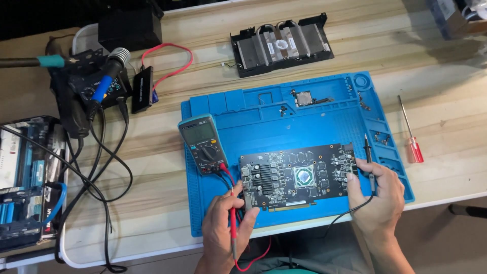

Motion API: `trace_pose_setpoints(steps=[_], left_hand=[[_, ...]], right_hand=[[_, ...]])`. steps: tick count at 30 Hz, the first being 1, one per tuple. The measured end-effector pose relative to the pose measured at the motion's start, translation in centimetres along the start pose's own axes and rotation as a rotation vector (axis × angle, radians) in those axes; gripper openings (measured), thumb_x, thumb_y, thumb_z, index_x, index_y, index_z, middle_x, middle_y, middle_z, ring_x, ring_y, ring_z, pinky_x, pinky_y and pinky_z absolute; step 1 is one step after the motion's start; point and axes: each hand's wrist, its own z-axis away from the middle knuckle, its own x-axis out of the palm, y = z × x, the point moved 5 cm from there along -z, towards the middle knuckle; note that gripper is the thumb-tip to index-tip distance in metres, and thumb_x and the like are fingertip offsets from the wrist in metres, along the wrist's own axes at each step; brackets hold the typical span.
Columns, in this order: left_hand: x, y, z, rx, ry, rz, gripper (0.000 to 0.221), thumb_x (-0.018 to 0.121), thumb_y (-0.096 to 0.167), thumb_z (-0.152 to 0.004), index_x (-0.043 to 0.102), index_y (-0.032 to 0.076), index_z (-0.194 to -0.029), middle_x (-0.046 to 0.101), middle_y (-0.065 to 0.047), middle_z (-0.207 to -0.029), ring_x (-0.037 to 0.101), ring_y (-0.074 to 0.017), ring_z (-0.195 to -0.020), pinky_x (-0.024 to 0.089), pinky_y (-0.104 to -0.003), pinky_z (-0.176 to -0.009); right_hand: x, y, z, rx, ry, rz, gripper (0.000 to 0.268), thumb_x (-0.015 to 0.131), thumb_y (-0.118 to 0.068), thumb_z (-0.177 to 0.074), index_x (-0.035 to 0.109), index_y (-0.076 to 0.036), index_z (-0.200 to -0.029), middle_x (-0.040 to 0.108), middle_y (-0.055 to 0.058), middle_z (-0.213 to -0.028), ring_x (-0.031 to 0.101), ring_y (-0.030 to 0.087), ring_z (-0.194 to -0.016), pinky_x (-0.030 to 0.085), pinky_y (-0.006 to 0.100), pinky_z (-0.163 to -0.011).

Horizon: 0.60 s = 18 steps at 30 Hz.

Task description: Testing a graphics card PCB using a digital multimeter to check for electrical faults and inspecting components.

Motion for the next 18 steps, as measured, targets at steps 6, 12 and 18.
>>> trace_pose_setpoints(steps=[6, 12, 18], left_hand=[[-0.9, 1.6, -0.5, 0.006, 0.002, 0.064, 0.022, 0.054, 0.023, -0.111, 0.064, 0.004, -0.114, 0.076, -0.028, -0.140, 0.078, -0.0335, -0.115, 0.060, -0.044, -0.104], [-0.8, 1.8, -0.2, 0.073, 0.044, 0.000, 0.024, 0.057, 0.026, -0.110, 0.065, 0.004, -0.115, 0.077, -0.028, -0.137, 0.079, -0.0360, -0.118, 0.062, -0.043, -0.099], [-0.4, 2.1, -0.1, 0.097, 0.096, -0.138, 0.026, 0.079, 0.018, -0.093, 0.066, 0.007, -0.112, 0.080, -0.022, -0.132, 0.079, -0.0340, -0.116, 0.060, -0.042, -0.104]], right_hand=[[0.0, -0.2, -0.1, -0.012, -0.025, 0.060, 0.031, 0.082, -0.010, -0.100, 0.074, -0.010, -0.130, 0.080, 0.005, -0.135, 0.071, 0.028, -0.127, 0.045, 0.047, -0.116], [0.1, -0.1, -0.2, -0.096, -0.030, 0.082, 0.030, 0.079, -0.014, -0.099, 0.073, -0.010, -0.128, 0.081, 0.004, -0.136, 0.072, 0.027, -0.127, 0.047, 0.046, -0.114], [-0.3, -0.2, -0.4, -0.135, 0.003, 0.032, 0.030, 0.080, -0.010, -0.093, 0.073, -0.009, -0.122, 0.082, 0.006, -0.130, 0.073, 0.028, -0.118, 0.049, 0.046, -0.110]])
